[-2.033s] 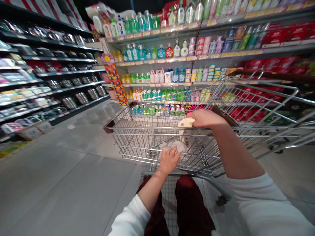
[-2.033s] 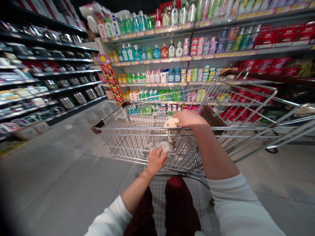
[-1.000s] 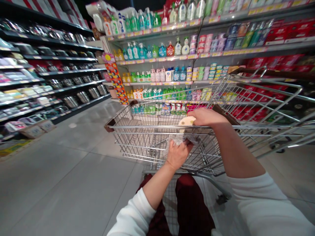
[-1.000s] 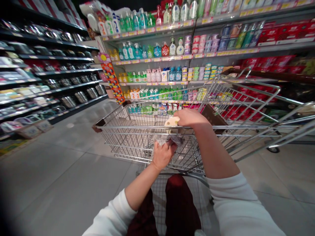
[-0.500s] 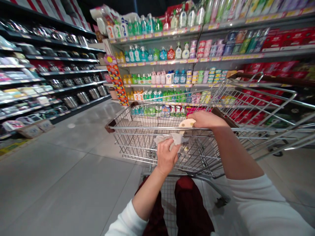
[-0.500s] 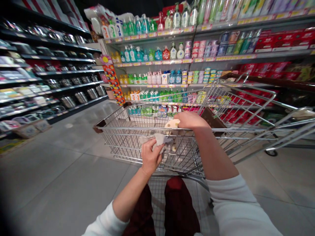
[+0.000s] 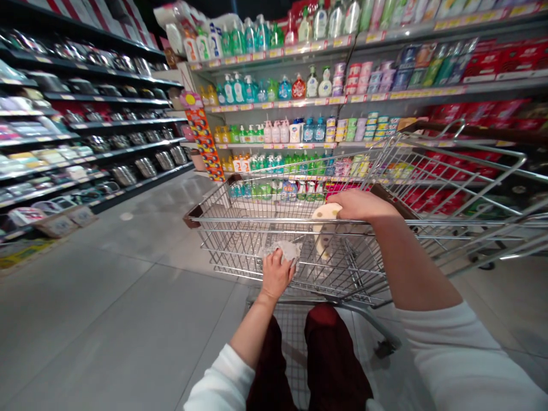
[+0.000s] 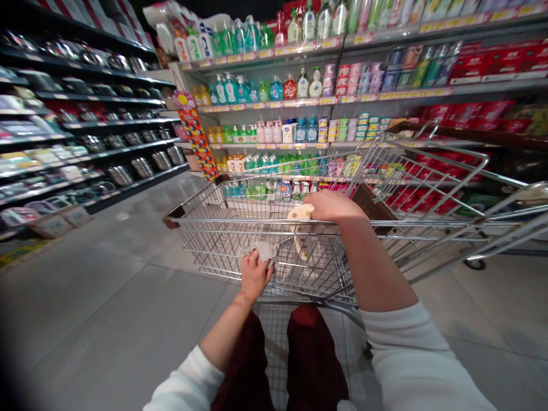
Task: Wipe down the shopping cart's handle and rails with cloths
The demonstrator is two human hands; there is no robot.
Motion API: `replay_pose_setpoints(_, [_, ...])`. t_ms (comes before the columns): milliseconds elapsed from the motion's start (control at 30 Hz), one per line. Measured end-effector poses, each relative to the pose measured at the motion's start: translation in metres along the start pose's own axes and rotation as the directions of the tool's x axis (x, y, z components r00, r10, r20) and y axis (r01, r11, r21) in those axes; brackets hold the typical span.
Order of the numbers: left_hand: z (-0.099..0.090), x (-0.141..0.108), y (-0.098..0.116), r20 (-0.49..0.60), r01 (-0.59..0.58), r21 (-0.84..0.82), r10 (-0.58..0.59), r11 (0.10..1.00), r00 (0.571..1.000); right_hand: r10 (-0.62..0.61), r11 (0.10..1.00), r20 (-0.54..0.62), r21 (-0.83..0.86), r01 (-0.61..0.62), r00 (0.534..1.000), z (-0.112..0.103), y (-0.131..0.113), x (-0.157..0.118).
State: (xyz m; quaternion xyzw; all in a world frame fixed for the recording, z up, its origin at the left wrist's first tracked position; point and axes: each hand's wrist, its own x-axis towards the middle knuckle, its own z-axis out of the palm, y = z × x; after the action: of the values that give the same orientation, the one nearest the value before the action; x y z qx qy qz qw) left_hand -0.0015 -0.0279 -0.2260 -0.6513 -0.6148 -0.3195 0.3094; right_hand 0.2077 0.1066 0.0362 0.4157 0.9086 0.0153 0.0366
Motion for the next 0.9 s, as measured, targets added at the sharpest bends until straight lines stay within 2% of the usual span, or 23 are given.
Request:
replay_pose_setpoints(133, [-0.005,-0.014,-0.001,0.041,-0.040,0.047,0.038,0.998,0.998,-0.005,1.000,0.001,0.002,0.005,1.000,0.001,0.001,0.001])
replay_pose_setpoints(200, [-0.011,-0.010,-0.003,0.060,-0.035,0.018,0.034,0.999,0.998,-0.012,1.000,0.002,-0.003,0.012,1.000,0.002,0.002,0.001])
replay_pose_setpoints(267, [-0.020,0.001,-0.007,0.030,-0.026,-0.042,0.027,0.999,0.999,-0.013,1.000,0.006,-0.007,0.013,1.000,0.002,0.002,0.002])
replay_pose_setpoints(367, [-0.037,0.030,-0.021,-0.165,0.033,-0.096,-0.049,0.995,0.985,-0.016,1.000,0.012,-0.009,0.016,1.000,0.001,0.002,0.001])
replay_pose_setpoints(467, [-0.052,0.064,-0.043,-0.390,0.179,-0.086,-0.198,0.980,0.899,-0.021,1.000,0.003,-0.001,0.021,1.000,0.001,0.001,0.000])
replay_pose_setpoints(533, [-0.054,0.078,-0.058,-0.423,0.222,-0.084,-0.236,0.972,0.875,-0.016,1.000,-0.003,-0.001,0.016,1.000,0.000,0.001,-0.001])
replay_pose_setpoints(600, [-0.050,0.079,-0.070,-0.387,0.218,-0.072,-0.228,0.973,0.893,-0.011,1.000,-0.002,-0.003,0.011,1.000,0.000,0.000,-0.001])
replay_pose_setpoints(667, [-0.042,0.067,-0.075,-0.346,0.224,-0.043,-0.225,0.974,0.911,-0.010,1.000,-0.002,0.003,0.010,1.000,0.000,-0.001,-0.001])
replay_pose_setpoints(767, [-0.036,0.045,-0.072,-0.311,0.289,-0.008,-0.278,0.957,0.909,-0.013,1.000,-0.001,0.024,0.013,1.000,0.000,-0.001,-0.001])
replay_pose_setpoints(833, [-0.043,0.039,-0.062,-0.264,0.335,-0.042,-0.334,0.941,0.905,-0.011,1.000,0.003,0.026,0.011,1.000,0.000,-0.001,-0.001])
replay_pose_setpoints(900, [-0.061,0.043,-0.047,-0.126,0.334,-0.131,-0.350,0.934,0.928,-0.012,1.000,0.007,0.020,0.012,1.000,0.000,0.000,-0.001])
